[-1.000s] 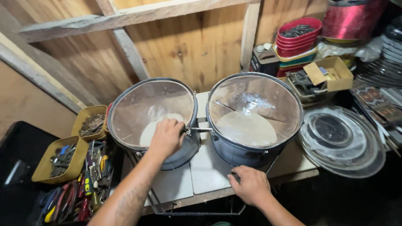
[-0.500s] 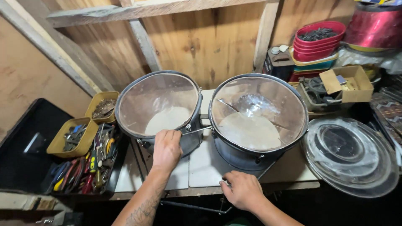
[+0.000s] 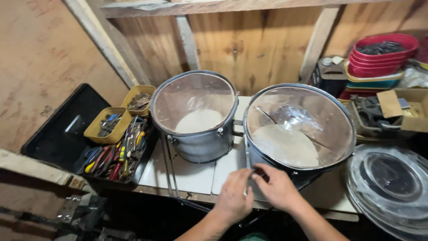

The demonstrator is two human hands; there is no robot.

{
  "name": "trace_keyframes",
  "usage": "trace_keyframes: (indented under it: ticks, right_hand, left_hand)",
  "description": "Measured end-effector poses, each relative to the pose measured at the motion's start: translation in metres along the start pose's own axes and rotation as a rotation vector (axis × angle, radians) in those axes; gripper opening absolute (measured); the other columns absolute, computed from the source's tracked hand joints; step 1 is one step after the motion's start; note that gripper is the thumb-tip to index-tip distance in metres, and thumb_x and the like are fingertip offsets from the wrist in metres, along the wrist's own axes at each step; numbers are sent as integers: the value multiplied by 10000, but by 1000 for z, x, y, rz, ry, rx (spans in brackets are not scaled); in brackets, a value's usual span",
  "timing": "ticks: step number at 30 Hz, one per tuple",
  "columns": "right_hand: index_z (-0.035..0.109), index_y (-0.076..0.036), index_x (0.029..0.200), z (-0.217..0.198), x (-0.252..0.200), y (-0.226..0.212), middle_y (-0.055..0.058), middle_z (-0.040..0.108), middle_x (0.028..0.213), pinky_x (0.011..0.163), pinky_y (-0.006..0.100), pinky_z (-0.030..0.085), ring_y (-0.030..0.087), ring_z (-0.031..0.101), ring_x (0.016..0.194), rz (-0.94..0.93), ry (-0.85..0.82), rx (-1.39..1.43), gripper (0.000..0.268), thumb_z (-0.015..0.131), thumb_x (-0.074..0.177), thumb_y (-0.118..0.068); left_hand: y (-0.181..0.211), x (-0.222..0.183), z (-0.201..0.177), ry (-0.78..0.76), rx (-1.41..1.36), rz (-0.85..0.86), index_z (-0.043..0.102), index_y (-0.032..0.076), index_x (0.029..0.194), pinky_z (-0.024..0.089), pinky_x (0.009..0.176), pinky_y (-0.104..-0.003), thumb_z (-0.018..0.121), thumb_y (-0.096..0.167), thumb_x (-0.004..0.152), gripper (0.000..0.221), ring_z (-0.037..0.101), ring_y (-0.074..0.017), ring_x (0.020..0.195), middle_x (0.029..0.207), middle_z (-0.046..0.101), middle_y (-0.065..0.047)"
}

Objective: Assembling drum shells, heads, and mounting hardware on a workbench

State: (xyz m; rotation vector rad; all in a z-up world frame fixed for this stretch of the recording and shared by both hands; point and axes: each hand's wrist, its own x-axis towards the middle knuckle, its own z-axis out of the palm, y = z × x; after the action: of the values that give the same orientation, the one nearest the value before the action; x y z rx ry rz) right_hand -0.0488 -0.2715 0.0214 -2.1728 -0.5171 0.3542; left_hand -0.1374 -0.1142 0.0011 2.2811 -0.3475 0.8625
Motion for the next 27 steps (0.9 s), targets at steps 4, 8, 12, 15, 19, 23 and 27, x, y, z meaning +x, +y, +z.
trace_keyframes:
  ticks: [4, 8, 12, 15, 19, 23, 27]
  right_hand:
    - [721, -122, 1265, -9, 14, 17, 27, 809, 1211, 1004, 291, 538, 143, 769, 1091, -110, 1, -69, 432, 618, 862, -240]
    - [751, -150, 1188, -31, 5, 3, -28, 861, 1072, 888, 259, 552, 99, 789, 939, -160, -39, -79, 356, 648, 860, -241]
    - [775, -208, 1121, -52, 2, -7, -35, 855, 992, 815, 273, 570, 123, 790, 850, -156, 67, -223, 310, 738, 816, -252]
    - [761, -194, 1151, -63, 14, 7, 21, 820, 1073, 870, 351, 565, 221, 776, 948, -224, 157, -378, 340, 737, 818, -259]
    - [776, -111, 1146, -76, 22, 0, 134, 800, 1019, 795, 428, 623, 312, 776, 904, -211, 309, -333, 334, 746, 838, -238]
    - [800, -171, 1112, -79, 56, 70, 74, 782, 999, 705, 367, 612, 272, 759, 823, -332, 561, -301, 287, 771, 840, -257]
    - [800, -174, 1096, -81, 69, 107, 38, 753, 960, 712, 345, 604, 234, 746, 809, -310, 704, -420, 261, 771, 872, -304]
  left_hand:
    - [0, 16, 5, -7, -99, 68, 640, -84, 1225, 570, 991, -442, 562, -77, 870, 364, 708, -379, 1044, 1172, 719, -237]
    - [-23, 37, 13, -85, -70, 94, 733, 32, 1105, 571, 898, -403, 702, 172, 968, 198, 733, -290, 953, 1086, 768, -127]
    - [-27, 69, 21, -138, 9, 225, 713, 87, 1032, 494, 754, -414, 718, 242, 959, 172, 608, -308, 835, 955, 671, -95]
    - [-28, 92, 33, -120, 72, 240, 697, 96, 948, 468, 735, -461, 725, 305, 929, 212, 540, -334, 830, 921, 606, -98]
    - [-46, 108, 80, -56, 227, 175, 680, 211, 846, 493, 786, -396, 753, 405, 788, 215, 615, -250, 869, 879, 644, 19]
    - [-63, 134, 108, -134, 277, 152, 668, 232, 841, 513, 735, -415, 743, 337, 742, 162, 622, -259, 799, 747, 606, -3]
    - [-83, 158, 127, -77, 362, 147, 656, 257, 919, 504, 676, -365, 627, 283, 878, 57, 641, -221, 721, 708, 605, 36]
